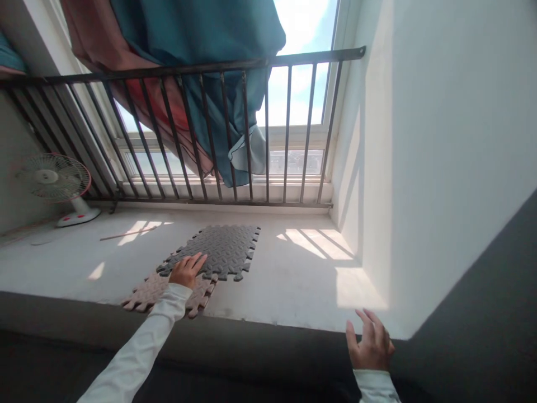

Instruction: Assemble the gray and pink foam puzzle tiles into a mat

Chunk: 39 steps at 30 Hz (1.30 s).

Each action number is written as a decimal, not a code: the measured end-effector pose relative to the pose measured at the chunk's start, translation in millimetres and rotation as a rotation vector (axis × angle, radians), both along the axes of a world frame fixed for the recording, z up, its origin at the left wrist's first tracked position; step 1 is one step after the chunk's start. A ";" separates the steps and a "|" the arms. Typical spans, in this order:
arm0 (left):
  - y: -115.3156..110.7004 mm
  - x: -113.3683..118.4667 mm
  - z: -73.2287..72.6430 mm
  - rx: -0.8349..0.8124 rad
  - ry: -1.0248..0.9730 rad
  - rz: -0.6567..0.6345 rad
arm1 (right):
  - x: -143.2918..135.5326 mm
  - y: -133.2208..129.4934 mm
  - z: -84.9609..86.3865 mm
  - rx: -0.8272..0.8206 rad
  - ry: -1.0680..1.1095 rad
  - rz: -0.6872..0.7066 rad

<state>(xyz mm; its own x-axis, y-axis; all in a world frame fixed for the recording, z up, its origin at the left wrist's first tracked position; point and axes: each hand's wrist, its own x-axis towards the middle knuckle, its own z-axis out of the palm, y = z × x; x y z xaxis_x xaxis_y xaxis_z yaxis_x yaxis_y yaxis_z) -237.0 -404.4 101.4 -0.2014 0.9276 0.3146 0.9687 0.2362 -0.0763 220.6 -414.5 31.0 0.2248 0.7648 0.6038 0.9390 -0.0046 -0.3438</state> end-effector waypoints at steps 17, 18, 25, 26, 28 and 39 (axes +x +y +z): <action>-46.8 -130.7 -87.7 -0.181 0.130 0.064 | -9.2 15.6 -25.9 0.200 -0.184 0.051; -45.9 -130.8 -88.9 -0.192 0.126 0.063 | -9.4 15.5 -26.0 0.188 -0.183 0.050; -46.3 -136.8 -85.0 -0.414 0.045 0.132 | -9.0 15.9 -25.5 0.172 -0.193 0.038; -45.3 -134.2 -81.0 -0.473 0.033 0.173 | -8.9 16.2 -25.4 0.174 -0.193 0.038; -41.1 -123.0 -69.7 -0.566 0.038 0.209 | -8.9 16.8 -25.4 0.182 -0.195 0.044; 5.2 6.8 -37.8 -0.771 0.101 -0.341 | -4.9 16.7 -26.5 0.215 -0.185 0.051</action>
<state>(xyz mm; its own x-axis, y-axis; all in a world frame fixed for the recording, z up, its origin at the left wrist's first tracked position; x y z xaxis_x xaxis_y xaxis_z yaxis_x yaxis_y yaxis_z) -230.2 -399.2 63.6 0.1228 0.8947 -0.4295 0.9575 -0.2207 -0.1859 215.6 -397.7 4.4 0.0600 0.6224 0.7804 0.9831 0.0986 -0.1543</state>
